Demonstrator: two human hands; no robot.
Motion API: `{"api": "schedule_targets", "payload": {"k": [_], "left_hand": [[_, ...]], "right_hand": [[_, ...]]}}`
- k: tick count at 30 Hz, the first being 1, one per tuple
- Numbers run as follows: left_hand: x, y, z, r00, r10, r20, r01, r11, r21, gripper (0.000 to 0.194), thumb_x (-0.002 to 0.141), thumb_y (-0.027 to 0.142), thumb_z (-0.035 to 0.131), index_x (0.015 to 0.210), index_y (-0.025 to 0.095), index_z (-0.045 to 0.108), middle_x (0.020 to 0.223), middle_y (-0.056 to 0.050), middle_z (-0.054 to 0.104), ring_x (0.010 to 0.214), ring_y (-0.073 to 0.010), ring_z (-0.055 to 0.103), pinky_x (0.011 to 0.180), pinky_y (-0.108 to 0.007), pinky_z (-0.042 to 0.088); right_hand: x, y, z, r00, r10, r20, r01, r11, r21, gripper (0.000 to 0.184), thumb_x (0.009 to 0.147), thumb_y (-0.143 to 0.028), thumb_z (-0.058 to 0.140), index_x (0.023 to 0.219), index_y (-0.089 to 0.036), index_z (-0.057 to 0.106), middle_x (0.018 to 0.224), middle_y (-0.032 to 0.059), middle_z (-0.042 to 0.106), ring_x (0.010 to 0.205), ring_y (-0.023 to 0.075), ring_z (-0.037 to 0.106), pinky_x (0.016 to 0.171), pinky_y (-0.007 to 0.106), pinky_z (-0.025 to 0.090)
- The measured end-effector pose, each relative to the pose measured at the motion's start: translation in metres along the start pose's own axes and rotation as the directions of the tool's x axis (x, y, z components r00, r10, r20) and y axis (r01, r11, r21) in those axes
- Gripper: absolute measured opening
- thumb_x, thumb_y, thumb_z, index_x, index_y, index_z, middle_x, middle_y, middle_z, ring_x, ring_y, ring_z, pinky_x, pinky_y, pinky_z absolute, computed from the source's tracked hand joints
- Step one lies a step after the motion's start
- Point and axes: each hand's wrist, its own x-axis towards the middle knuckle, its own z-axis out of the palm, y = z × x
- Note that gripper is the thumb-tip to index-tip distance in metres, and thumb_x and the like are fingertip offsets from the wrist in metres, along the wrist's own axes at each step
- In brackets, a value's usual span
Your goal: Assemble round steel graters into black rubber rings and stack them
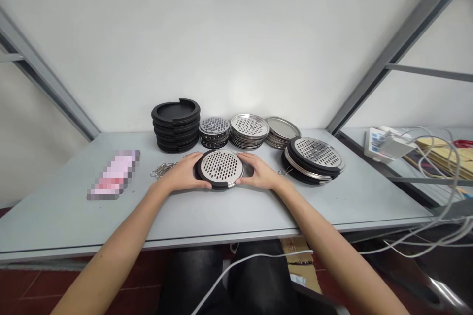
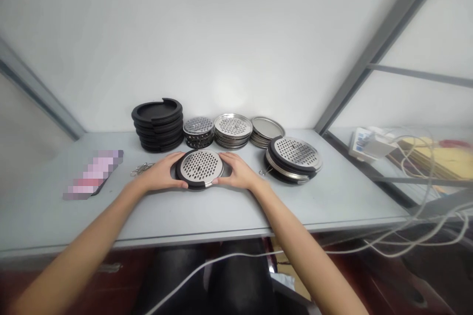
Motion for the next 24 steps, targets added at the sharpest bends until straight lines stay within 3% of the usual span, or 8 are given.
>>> {"api": "schedule_targets", "payload": {"k": [12, 24], "left_hand": [[0.0014, 0.0017, 0.0039, 0.999, 0.029, -0.045, -0.029, 1.0, 0.003, 0.093, 0.053, 0.059, 0.085, 0.131, 0.021, 0.051, 0.127, -0.01, 0.059, 0.119, -0.0323, 0.053, 0.104, -0.044, 0.042], [0.0012, -0.0002, 0.0075, 0.998, -0.058, -0.039, 0.058, 0.998, 0.002, 0.102, 0.046, 0.061, 0.086, 0.134, 0.022, 0.051, 0.129, -0.011, 0.055, 0.122, -0.0343, 0.05, 0.106, -0.046, 0.039]], "right_hand": [[0.002, -0.0081, 0.0019, 0.999, -0.026, -0.02, 0.027, 0.999, 0.034, 0.091, 0.062, -0.065, 0.076, 0.135, -0.016, 0.052, 0.137, 0.0167, 0.056, 0.126, 0.0365, 0.052, 0.107, 0.052, 0.039], [0.0013, -0.009, -0.0005, 1.0, -0.029, -0.004, 0.029, 0.998, 0.052, 0.089, 0.062, -0.063, 0.077, 0.134, -0.016, 0.052, 0.134, 0.0171, 0.058, 0.126, 0.0378, 0.05, 0.106, 0.054, 0.038]]}}
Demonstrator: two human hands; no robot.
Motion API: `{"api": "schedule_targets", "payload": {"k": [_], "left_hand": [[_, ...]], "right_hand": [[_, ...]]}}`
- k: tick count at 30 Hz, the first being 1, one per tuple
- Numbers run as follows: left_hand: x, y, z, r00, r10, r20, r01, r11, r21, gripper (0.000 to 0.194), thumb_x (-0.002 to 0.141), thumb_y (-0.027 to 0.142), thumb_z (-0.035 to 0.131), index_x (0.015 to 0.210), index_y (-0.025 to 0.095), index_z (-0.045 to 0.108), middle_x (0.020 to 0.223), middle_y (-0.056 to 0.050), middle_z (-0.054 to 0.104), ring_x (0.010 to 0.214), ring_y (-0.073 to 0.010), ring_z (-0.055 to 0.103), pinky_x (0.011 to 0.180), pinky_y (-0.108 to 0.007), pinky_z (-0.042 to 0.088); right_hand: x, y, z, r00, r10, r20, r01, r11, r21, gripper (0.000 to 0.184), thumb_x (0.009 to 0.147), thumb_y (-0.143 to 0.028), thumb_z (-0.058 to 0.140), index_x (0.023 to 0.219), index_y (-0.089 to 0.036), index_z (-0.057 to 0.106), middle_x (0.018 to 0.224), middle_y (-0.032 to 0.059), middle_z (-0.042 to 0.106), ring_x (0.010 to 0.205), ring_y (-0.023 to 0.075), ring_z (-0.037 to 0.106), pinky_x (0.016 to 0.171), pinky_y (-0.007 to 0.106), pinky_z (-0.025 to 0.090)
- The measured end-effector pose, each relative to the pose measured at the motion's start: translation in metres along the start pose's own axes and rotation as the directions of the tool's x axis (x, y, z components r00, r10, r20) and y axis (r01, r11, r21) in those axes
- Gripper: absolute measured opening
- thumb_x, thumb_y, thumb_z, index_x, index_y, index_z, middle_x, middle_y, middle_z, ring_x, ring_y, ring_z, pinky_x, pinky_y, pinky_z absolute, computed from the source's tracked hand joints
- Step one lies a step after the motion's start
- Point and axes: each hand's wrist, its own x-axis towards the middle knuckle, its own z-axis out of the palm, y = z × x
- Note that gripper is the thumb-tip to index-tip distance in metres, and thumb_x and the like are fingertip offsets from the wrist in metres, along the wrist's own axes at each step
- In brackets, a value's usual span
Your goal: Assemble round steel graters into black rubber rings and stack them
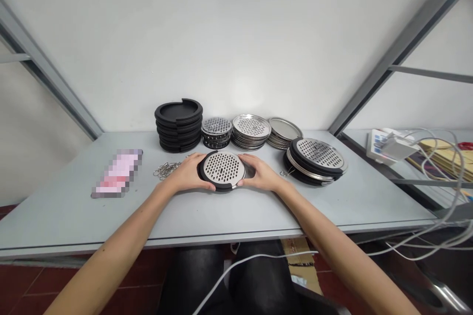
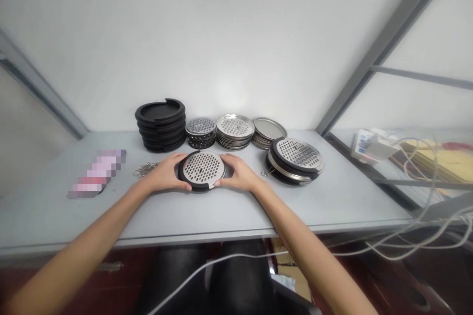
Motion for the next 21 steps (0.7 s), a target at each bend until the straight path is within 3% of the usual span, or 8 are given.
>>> {"api": "schedule_targets", "payload": {"k": [9, 16, 21], "left_hand": [[0.0, 0.001, -0.002, 1.0, 0.016, 0.026, -0.017, 0.999, 0.029, 0.103, 0.052, 0.063, 0.083, 0.138, 0.022, 0.046, 0.133, -0.011, 0.054, 0.125, -0.034, 0.048, 0.108, -0.045, 0.038], [-0.003, -0.002, 0.004, 0.994, 0.086, 0.067, -0.09, 0.994, 0.059, 0.109, 0.062, 0.064, 0.076, 0.15, 0.022, 0.028, 0.152, -0.014, 0.034, 0.14, -0.0364, 0.03, 0.114, -0.051, 0.027], [-0.003, -0.003, 0.01, 0.988, 0.109, 0.111, -0.12, 0.989, 0.089, 0.113, 0.062, 0.067, 0.075, 0.151, 0.02, 0.024, 0.156, -0.015, 0.027, 0.144, -0.037, 0.021, 0.117, -0.052, 0.022]], "right_hand": [[0.001, 0.003, 0.002, 0.999, 0.029, -0.013, -0.028, 0.999, 0.022, 0.089, 0.059, -0.062, 0.079, 0.132, -0.018, 0.054, 0.13, 0.0157, 0.06, 0.125, 0.038, 0.052, 0.106, 0.054, 0.039], [-0.003, 0.008, 0.0, 0.998, 0.054, 0.035, -0.054, 0.999, 0.006, 0.11, 0.06, -0.063, 0.078, 0.149, -0.017, 0.032, 0.152, 0.0204, 0.034, 0.14, 0.0393, 0.032, 0.114, 0.059, 0.026], [-0.004, 0.009, 0.001, 0.994, 0.045, 0.096, -0.046, 0.999, 0.007, 0.11, 0.059, -0.063, 0.079, 0.149, -0.017, 0.032, 0.154, 0.0198, 0.031, 0.144, 0.0396, 0.023, 0.115, 0.061, 0.022]]}}
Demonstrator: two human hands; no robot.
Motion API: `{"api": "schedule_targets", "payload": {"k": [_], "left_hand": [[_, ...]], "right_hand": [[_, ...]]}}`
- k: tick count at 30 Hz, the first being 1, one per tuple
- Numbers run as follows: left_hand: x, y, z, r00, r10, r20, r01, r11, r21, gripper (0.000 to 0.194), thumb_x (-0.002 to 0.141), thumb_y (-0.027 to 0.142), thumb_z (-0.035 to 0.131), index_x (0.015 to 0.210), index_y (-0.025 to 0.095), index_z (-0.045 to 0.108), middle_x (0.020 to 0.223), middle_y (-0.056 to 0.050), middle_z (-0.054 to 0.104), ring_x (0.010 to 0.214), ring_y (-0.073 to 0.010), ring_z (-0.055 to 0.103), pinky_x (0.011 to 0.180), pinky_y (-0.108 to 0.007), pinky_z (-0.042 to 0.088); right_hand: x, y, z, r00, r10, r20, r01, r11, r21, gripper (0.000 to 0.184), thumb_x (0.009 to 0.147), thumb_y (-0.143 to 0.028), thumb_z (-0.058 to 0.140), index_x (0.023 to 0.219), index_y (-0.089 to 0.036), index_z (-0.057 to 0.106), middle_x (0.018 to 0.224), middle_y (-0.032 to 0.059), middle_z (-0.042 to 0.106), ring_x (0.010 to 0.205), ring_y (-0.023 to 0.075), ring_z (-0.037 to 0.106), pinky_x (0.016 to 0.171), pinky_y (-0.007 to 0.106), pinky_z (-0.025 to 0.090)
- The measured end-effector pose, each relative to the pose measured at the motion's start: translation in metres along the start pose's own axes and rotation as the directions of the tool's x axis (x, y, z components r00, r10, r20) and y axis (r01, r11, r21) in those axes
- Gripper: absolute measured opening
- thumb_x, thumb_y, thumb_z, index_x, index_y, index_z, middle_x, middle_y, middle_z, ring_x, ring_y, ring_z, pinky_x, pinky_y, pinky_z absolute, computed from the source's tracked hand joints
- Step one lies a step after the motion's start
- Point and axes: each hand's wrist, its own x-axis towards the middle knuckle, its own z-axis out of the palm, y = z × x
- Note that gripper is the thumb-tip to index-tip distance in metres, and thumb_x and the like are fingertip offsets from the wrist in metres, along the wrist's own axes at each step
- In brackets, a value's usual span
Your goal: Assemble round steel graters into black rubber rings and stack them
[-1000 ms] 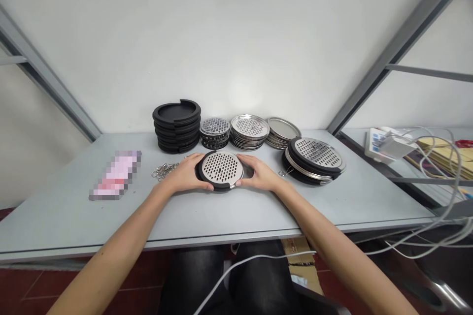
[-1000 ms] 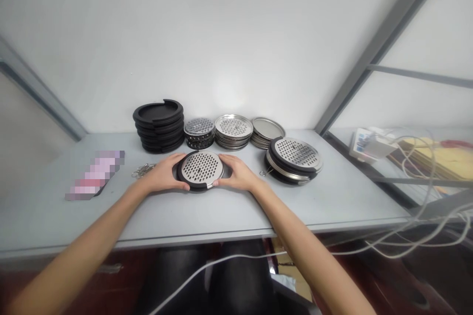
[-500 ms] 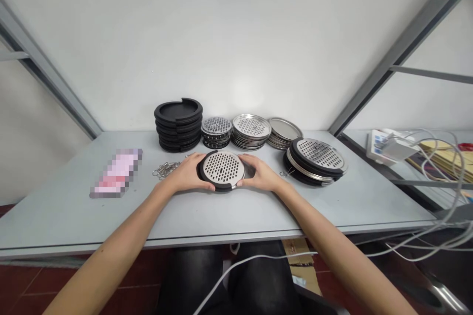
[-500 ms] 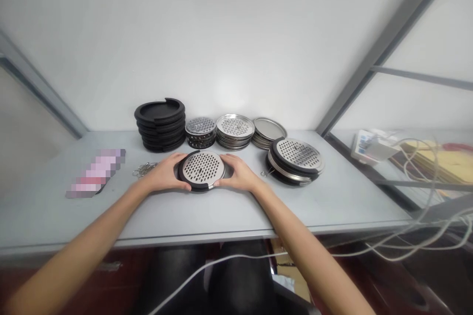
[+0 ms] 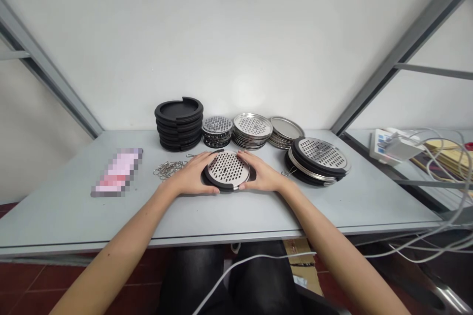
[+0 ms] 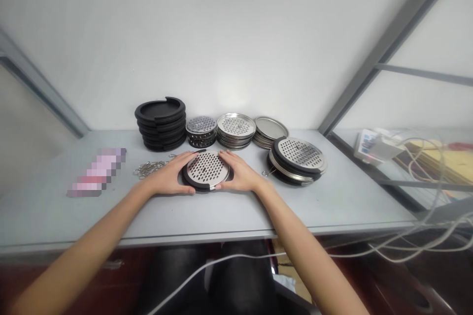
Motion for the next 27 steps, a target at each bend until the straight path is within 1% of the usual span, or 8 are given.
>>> {"api": "schedule_targets", "payload": {"k": [2, 4, 7, 9, 14, 20, 27], "left_hand": [[0.0, 0.001, 0.0, 1.0, 0.013, 0.0, -0.013, 1.0, -0.004, 0.114, 0.063, 0.067, 0.075, 0.151, 0.018, 0.023, 0.156, -0.015, 0.027, 0.144, -0.0356, 0.022, 0.118, -0.05, 0.022], [0.0, 0.002, -0.001, 1.0, 0.008, 0.001, -0.008, 1.0, -0.009, 0.115, 0.062, 0.067, 0.075, 0.152, 0.018, 0.023, 0.156, -0.015, 0.027, 0.144, -0.0351, 0.023, 0.118, -0.049, 0.023], [0.001, 0.003, -0.001, 1.0, -0.011, -0.012, 0.011, 0.999, -0.033, 0.116, 0.06, 0.066, 0.077, 0.151, 0.02, 0.024, 0.155, -0.013, 0.029, 0.142, -0.0359, 0.026, 0.117, -0.049, 0.024], [0.001, 0.004, -0.001, 1.0, -0.02, -0.024, 0.018, 0.999, -0.05, 0.116, 0.058, 0.066, 0.078, 0.151, 0.022, 0.024, 0.155, -0.012, 0.029, 0.141, -0.036, 0.028, 0.117, -0.049, 0.025], [0.001, 0.003, 0.001, 0.999, -0.026, -0.037, 0.024, 0.998, -0.064, 0.116, 0.057, 0.064, 0.08, 0.151, 0.025, 0.025, 0.155, -0.01, 0.03, 0.141, -0.0356, 0.029, 0.117, -0.049, 0.025], [0.001, 0.003, 0.001, 0.999, -0.02, -0.043, 0.018, 0.998, -0.053, 0.115, 0.056, 0.063, 0.081, 0.151, 0.026, 0.027, 0.154, -0.01, 0.032, 0.14, -0.0356, 0.03, 0.116, -0.049, 0.026], [0.001, 0.003, -0.001, 0.999, -0.023, -0.029, 0.022, 0.999, -0.044, 0.114, 0.056, 0.064, 0.081, 0.151, 0.028, 0.028, 0.155, -0.01, 0.03, 0.14, -0.0372, 0.029, 0.115, -0.051, 0.026]], "right_hand": [[0.0, 0.0, 0.001, 1.0, 0.014, 0.001, -0.014, 1.0, 0.012, 0.112, 0.059, -0.062, 0.079, 0.149, -0.017, 0.031, 0.153, 0.0198, 0.032, 0.144, 0.0395, 0.024, 0.115, 0.06, 0.023], [0.0, 0.0, 0.001, 1.0, 0.021, -0.005, -0.021, 0.999, 0.036, 0.113, 0.058, -0.061, 0.08, 0.149, -0.016, 0.03, 0.152, 0.0201, 0.034, 0.142, 0.0386, 0.028, 0.116, 0.059, 0.025], [0.0, -0.002, 0.001, 0.999, 0.03, -0.017, -0.028, 0.997, 0.075, 0.113, 0.057, -0.059, 0.081, 0.149, -0.016, 0.031, 0.151, 0.0197, 0.037, 0.139, 0.0367, 0.035, 0.116, 0.055, 0.027], [0.0, -0.004, 0.001, 0.999, 0.036, -0.018, -0.035, 0.995, 0.092, 0.112, 0.057, -0.059, 0.081, 0.149, -0.016, 0.031, 0.15, 0.0188, 0.038, 0.138, 0.036, 0.037, 0.116, 0.054, 0.029], [0.0, -0.006, 0.002, 0.999, 0.042, -0.019, -0.04, 0.994, 0.098, 0.112, 0.058, -0.059, 0.081, 0.149, -0.016, 0.032, 0.15, 0.0186, 0.038, 0.138, 0.0364, 0.038, 0.115, 0.054, 0.03], [0.0, -0.008, 0.002, 0.999, 0.029, -0.02, -0.028, 0.997, 0.07, 0.11, 0.06, -0.059, 0.08, 0.149, -0.016, 0.032, 0.152, 0.0186, 0.036, 0.139, 0.0358, 0.035, 0.116, 0.054, 0.028], [0.001, -0.009, 0.0, 0.999, 0.044, -0.008, -0.043, 0.995, 0.091, 0.114, 0.056, -0.059, 0.082, 0.148, -0.015, 0.032, 0.151, 0.0181, 0.037, 0.139, 0.035, 0.037, 0.116, 0.051, 0.028]]}}
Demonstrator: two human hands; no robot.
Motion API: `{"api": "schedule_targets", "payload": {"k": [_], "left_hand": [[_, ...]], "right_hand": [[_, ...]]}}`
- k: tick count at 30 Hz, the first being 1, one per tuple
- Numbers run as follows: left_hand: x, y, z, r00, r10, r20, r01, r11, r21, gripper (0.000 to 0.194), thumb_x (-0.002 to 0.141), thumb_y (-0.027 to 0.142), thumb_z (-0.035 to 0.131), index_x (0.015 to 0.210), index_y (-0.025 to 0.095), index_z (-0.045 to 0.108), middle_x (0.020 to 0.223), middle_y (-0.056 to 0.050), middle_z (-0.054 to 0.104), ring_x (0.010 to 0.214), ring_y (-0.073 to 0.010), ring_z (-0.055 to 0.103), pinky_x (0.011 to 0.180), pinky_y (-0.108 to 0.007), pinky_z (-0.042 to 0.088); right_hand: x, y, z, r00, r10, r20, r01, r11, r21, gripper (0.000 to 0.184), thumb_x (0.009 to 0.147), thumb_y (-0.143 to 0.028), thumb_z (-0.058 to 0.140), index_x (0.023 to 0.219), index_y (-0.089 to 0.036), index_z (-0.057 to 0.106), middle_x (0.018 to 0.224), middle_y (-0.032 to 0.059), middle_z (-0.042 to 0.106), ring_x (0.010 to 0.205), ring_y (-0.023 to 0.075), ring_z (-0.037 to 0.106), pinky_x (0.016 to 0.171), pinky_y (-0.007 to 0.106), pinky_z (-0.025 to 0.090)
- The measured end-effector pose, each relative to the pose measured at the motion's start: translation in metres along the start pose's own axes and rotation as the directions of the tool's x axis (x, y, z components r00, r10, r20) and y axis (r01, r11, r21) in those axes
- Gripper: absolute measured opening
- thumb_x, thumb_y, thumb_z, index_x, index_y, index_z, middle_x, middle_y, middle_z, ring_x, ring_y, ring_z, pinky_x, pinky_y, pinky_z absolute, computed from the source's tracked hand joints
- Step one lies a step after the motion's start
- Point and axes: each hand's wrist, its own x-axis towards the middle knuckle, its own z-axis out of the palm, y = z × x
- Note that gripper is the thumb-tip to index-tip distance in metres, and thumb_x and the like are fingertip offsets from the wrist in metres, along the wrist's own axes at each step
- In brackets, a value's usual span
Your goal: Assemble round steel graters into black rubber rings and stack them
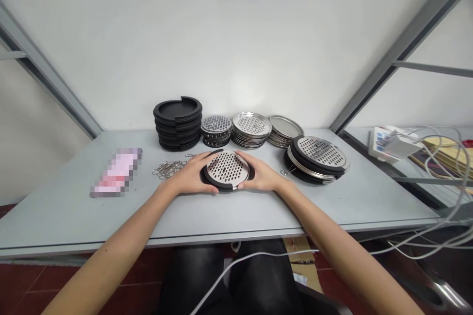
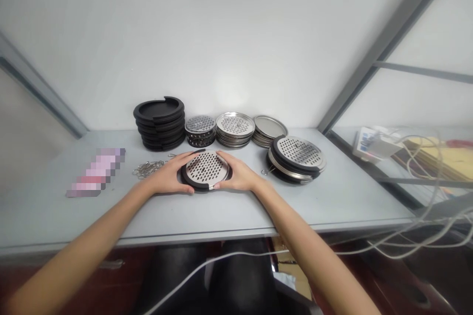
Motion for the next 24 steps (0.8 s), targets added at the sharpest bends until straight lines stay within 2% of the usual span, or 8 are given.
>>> {"api": "schedule_targets", "payload": {"k": [9, 18, 24], "left_hand": [[-0.0008, 0.0019, -0.0016, 1.0, -0.009, 0.007, 0.009, 1.0, -0.017, 0.114, 0.055, 0.062, 0.082, 0.151, 0.031, 0.028, 0.155, -0.008, 0.032, 0.141, -0.0378, 0.029, 0.115, -0.052, 0.027], [-0.001, 0.0021, -0.0026, 0.998, -0.051, 0.033, 0.052, 0.999, -0.003, 0.113, 0.054, 0.065, 0.081, 0.149, 0.031, 0.032, 0.155, -0.01, 0.03, 0.141, -0.0369, 0.031, 0.115, -0.052, 0.027], [-0.0012, 0.0026, -0.0015, 0.999, -0.039, 0.028, 0.04, 0.999, -0.031, 0.11, 0.055, 0.063, 0.082, 0.149, 0.031, 0.033, 0.156, -0.009, 0.029, 0.139, -0.0385, 0.032, 0.114, -0.052, 0.028]], "right_hand": [[0.0, 0.0062, 0.0005, 1.0, -0.003, -0.004, 0.004, 0.996, 0.093, 0.118, 0.053, -0.055, 0.085, 0.15, -0.017, 0.029, 0.15, 0.0174, 0.04, 0.137, 0.0346, 0.04, 0.115, 0.051, 0.029], [0.0014, 0.0058, 0.0004, 1.0, -0.004, 0.002, 0.004, 0.995, 0.104, 0.116, 0.052, -0.054, 0.086, 0.148, -0.015, 0.032, 0.149, 0.0178, 0.04, 0.137, 0.0341, 0.04, 0.116, 0.05, 0.029], [0.0011, 0.0037, 0.0016, 1.0, 0.016, -0.002, -0.016, 0.993, 0.116, 0.115, 0.052, -0.054, 0.086, 0.147, -0.017, 0.035, 0.15, 0.0173, 0.039, 0.138, 0.0349, 0.038, 0.117, 0.052, 0.026]]}}
